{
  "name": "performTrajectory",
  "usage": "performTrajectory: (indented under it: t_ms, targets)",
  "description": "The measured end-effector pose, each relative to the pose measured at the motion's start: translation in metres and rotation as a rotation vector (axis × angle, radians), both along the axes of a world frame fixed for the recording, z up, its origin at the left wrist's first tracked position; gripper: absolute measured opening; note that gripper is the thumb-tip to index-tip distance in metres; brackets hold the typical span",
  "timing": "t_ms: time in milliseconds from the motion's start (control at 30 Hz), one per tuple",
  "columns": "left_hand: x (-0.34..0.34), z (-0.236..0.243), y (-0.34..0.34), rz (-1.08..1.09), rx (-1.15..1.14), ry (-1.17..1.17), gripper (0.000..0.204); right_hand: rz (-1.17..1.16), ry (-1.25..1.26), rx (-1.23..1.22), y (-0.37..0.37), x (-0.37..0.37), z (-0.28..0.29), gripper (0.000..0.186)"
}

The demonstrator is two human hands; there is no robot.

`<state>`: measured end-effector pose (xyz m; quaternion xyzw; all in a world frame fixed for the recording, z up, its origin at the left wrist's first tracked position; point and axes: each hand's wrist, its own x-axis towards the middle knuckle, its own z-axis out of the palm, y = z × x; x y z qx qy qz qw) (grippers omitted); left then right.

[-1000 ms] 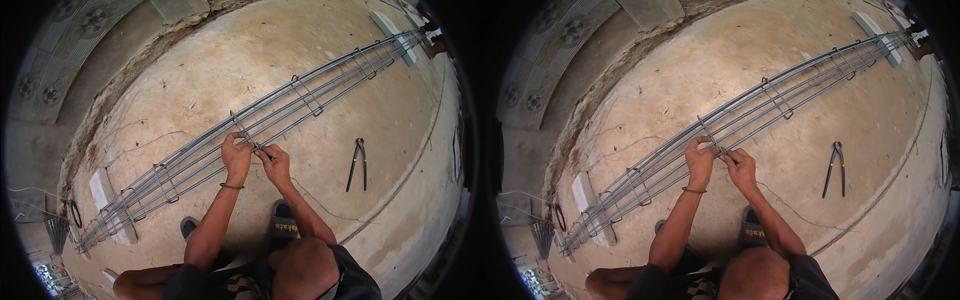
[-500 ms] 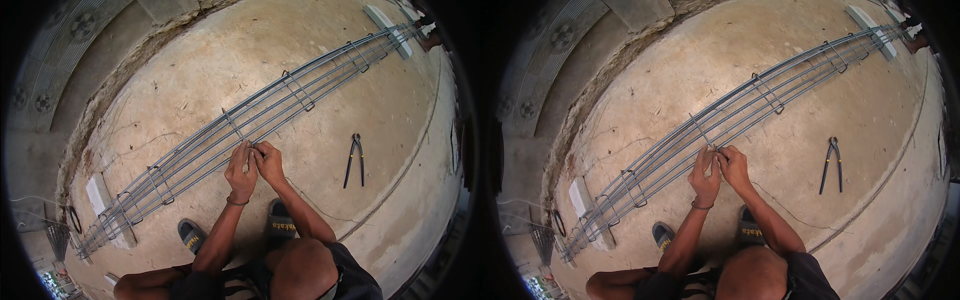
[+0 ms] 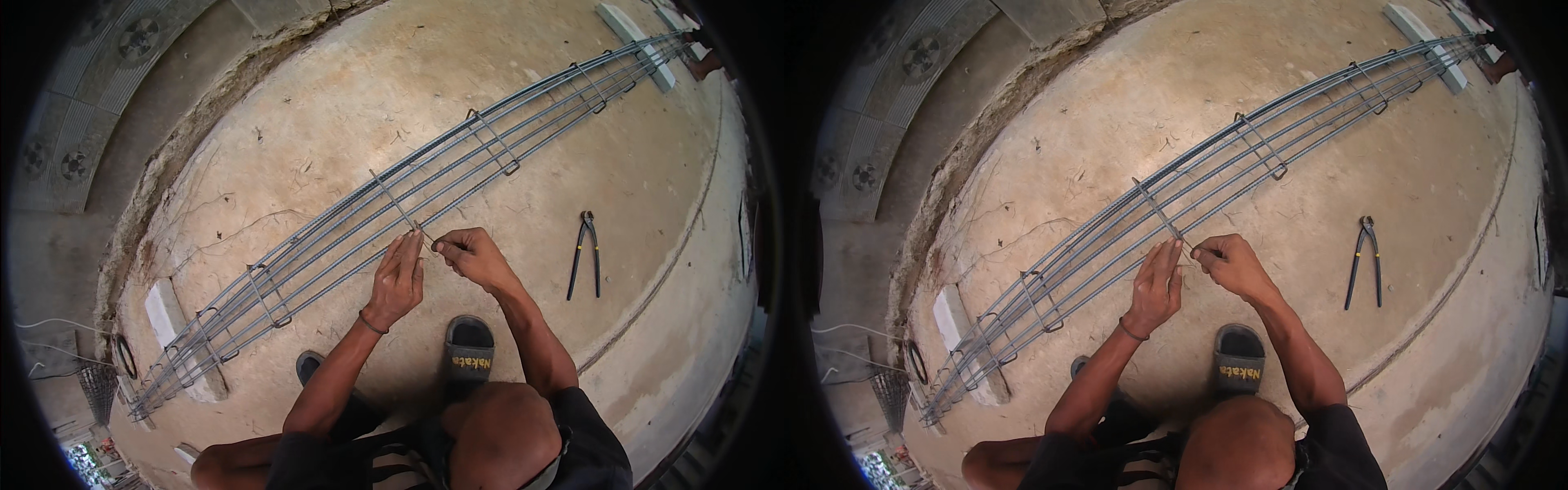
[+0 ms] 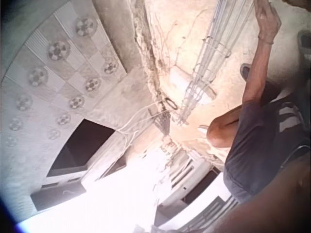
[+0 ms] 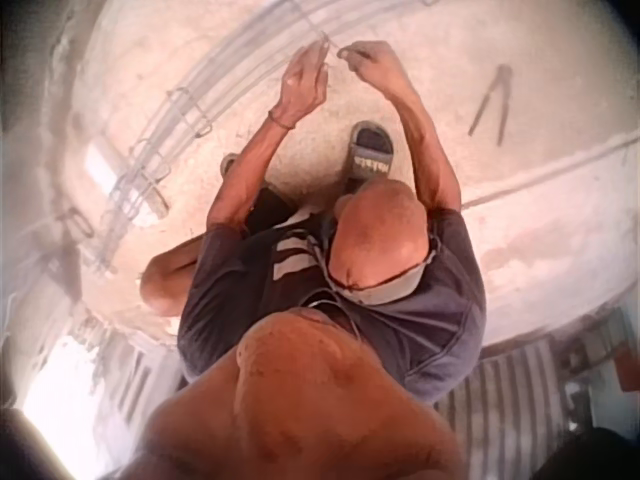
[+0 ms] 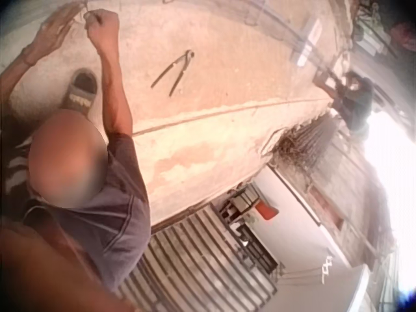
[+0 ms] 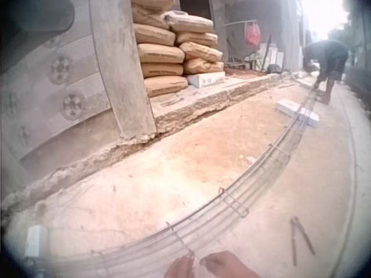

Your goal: The person uses thin wire to tie and secure steel reinforcement bars together while sitting on a concrete floor.

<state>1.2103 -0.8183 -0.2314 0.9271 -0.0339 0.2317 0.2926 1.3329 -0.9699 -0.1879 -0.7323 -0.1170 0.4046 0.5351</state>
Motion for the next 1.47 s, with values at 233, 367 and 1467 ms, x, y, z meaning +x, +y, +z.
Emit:
performTrajectory:
  t_ms: [233, 367, 1467]
  targets:
    - [0.0, 0.01, 0.004, -0.037, -0.108, 0.052, 0.049, 0.301, -0.231, -0.118, 0.019, 0.016, 0.054, 0.025]
    - [0.009, 0.027, 0.009, 0.232, -0.857, 0.327, 0.044, 0.259, -0.286, -0.012, 0.024, -0.016, 0.051, 0.021]
    - [0.03, 0.051, 0.034, 0.316, -0.466, 0.635, 0.021, -0.18, 0.84, 0.521, 0.017, -0.009, -0.067, 0.015]
